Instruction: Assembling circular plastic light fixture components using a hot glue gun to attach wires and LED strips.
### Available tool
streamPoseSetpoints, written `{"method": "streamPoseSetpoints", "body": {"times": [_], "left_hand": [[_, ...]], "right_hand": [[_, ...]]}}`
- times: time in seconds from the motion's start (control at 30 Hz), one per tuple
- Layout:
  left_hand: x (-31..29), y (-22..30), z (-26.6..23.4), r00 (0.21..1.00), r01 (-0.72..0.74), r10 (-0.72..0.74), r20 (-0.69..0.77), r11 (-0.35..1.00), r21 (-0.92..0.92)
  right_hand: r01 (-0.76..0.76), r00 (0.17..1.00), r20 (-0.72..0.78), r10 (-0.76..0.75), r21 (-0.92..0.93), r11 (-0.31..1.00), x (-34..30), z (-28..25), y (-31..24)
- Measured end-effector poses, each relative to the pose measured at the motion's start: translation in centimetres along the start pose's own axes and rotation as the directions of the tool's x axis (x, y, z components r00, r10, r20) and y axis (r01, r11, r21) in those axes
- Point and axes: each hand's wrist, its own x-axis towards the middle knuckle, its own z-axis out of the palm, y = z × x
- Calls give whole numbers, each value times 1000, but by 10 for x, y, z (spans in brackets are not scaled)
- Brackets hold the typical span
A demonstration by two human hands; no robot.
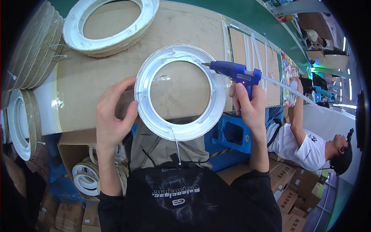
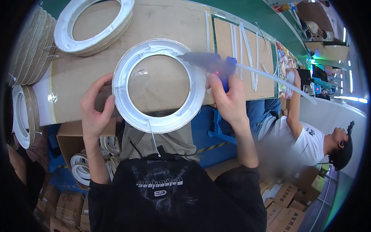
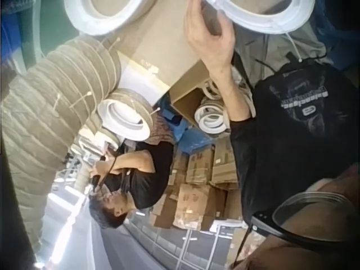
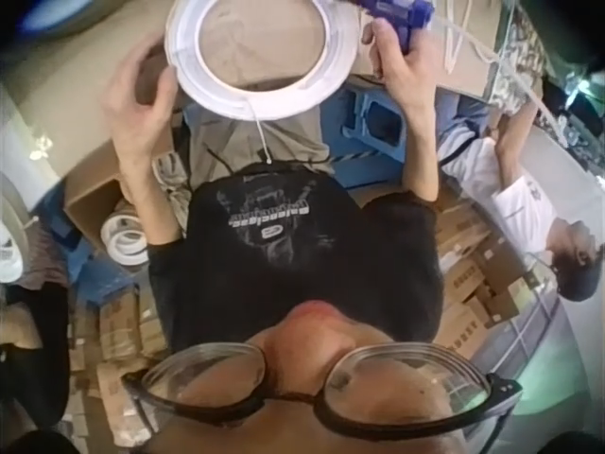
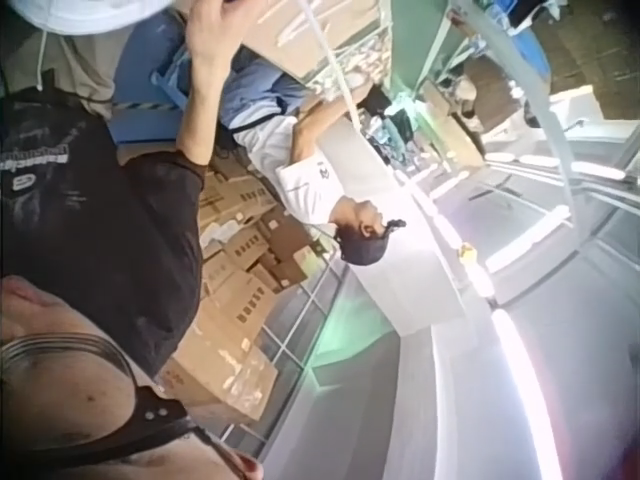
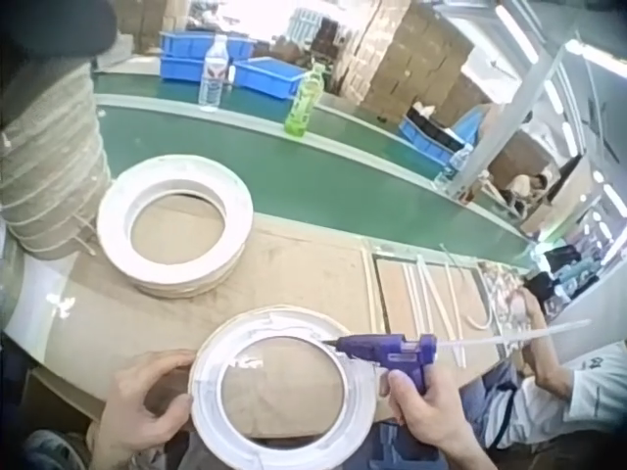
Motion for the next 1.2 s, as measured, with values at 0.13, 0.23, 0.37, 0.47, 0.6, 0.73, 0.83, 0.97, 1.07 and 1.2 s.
{"method": "streamPoseSetpoints", "body": {"times": [0.13,0.23,0.37,0.47,0.6,0.73,0.83,0.97,1.07,1.2], "left_hand": [[1,1,1,1000,9,-9,8,1000,-13],[1,0,-1,1000,7,-7,9,1000,-10],[1,-1,-1,1000,11,-11,16,1000,-7],[2,-2,0,1000,6,-6,16,1000,-15],[1,-1,0,1000,13,-13,12,1000,-8],[1,-2,-1,1000,8,-8,15,1000,-1],[1,-4,0,1000,-4,4,6,1000,-11],[1,-4,-1,1000,-5,5,13,1000,-5],[1,-3,0,1000,-4,4,10,1000,5],[1,0,-1,1000,-18,18,3,1000,15]], "right_hand": [[15,1000,-12,-15,-22,1000,5,3,6],[27,999,-40,-28,-26,999,8,5,7],[71,995,-74,-73,-29,997,11,11,9],[42,997,-64,-44,-32,999,10,10,4],[54,995,-79,-57,-37,998,10,12,3],[46,996,-80,-50,-52,998,11,12,2],[40,996,-82,-45,-56,998,11,12,3],[49,994,-91,-53,-51,998,13,12,5],[42,994,-99,-44,-26,999,13,14,4],[47,995,-90,-51,-39,998,12,12,4]]}}
